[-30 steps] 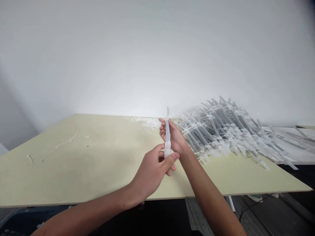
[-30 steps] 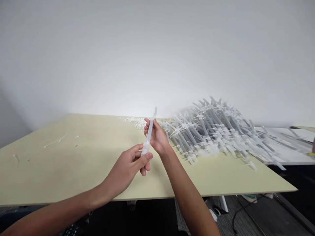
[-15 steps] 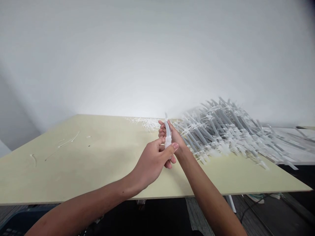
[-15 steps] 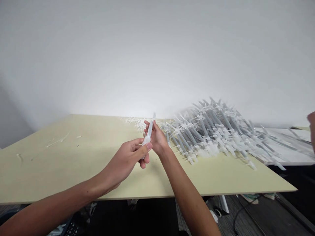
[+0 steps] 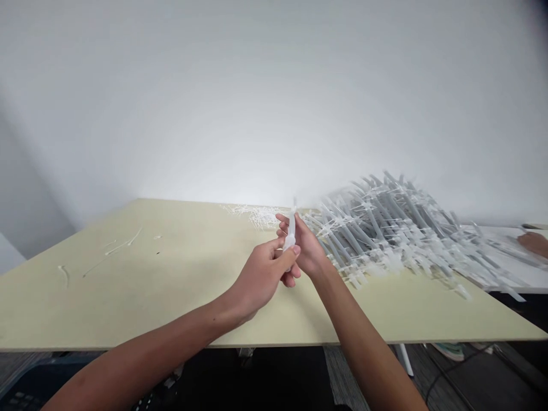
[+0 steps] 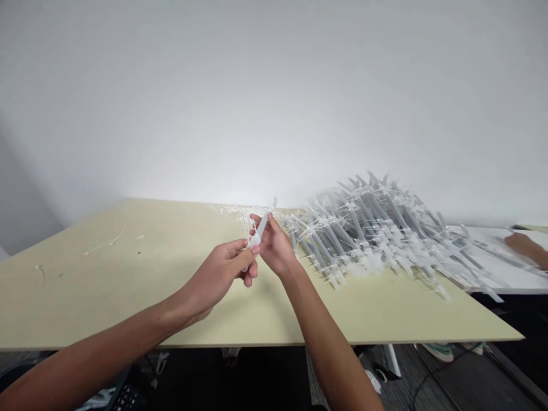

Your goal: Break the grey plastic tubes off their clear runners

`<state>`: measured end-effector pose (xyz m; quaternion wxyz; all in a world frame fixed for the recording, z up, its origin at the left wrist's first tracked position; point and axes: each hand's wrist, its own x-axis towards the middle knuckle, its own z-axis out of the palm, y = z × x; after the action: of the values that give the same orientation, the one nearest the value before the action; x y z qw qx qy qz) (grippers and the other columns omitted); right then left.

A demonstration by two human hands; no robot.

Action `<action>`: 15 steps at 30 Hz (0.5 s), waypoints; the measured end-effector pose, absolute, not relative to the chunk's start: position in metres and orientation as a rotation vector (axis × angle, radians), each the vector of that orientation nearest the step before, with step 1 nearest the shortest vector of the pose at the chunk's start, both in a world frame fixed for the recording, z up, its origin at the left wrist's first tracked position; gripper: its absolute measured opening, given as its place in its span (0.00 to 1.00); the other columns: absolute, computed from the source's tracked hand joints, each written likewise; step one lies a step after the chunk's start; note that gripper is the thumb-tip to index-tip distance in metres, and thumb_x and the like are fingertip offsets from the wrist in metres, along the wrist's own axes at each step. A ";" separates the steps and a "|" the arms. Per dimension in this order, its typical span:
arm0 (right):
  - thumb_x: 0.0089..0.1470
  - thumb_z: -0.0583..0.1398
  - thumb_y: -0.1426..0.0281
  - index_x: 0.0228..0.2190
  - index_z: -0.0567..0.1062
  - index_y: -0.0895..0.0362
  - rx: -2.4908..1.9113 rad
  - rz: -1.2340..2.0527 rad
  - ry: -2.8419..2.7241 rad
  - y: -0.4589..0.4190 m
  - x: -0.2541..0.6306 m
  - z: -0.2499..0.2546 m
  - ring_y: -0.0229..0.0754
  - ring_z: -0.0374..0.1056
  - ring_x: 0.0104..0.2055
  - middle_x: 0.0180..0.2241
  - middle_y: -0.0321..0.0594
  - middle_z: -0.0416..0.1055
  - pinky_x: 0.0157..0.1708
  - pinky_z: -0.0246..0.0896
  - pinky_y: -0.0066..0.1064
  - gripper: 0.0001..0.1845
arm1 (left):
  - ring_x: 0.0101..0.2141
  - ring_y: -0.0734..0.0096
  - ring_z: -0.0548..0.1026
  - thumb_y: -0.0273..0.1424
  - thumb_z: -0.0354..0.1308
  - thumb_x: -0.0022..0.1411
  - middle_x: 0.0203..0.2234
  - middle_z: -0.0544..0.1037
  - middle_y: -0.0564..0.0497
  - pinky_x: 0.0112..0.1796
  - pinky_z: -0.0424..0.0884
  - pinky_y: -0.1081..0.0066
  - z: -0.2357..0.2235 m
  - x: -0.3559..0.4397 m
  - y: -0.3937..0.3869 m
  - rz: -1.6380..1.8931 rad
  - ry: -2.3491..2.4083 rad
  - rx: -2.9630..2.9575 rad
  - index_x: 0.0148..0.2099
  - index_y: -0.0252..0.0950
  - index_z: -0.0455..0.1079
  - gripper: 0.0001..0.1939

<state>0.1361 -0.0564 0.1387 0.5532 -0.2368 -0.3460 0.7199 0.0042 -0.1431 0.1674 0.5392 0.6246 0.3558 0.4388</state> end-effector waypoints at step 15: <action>0.48 0.62 0.69 0.33 0.71 0.57 -0.528 1.201 -1.087 -0.084 0.125 0.125 0.36 0.66 0.33 0.32 0.39 0.72 0.38 0.60 0.33 0.09 | 0.29 0.73 0.71 0.43 0.54 0.56 0.30 0.73 0.53 0.32 0.65 0.72 0.134 -0.018 -0.107 1.322 1.154 1.655 0.38 0.37 0.66 0.14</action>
<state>0.1254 -0.0843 0.1246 0.6587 -0.2332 -0.4801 0.5303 -0.0177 -0.1069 0.1337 0.3567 0.6412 0.4468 0.5119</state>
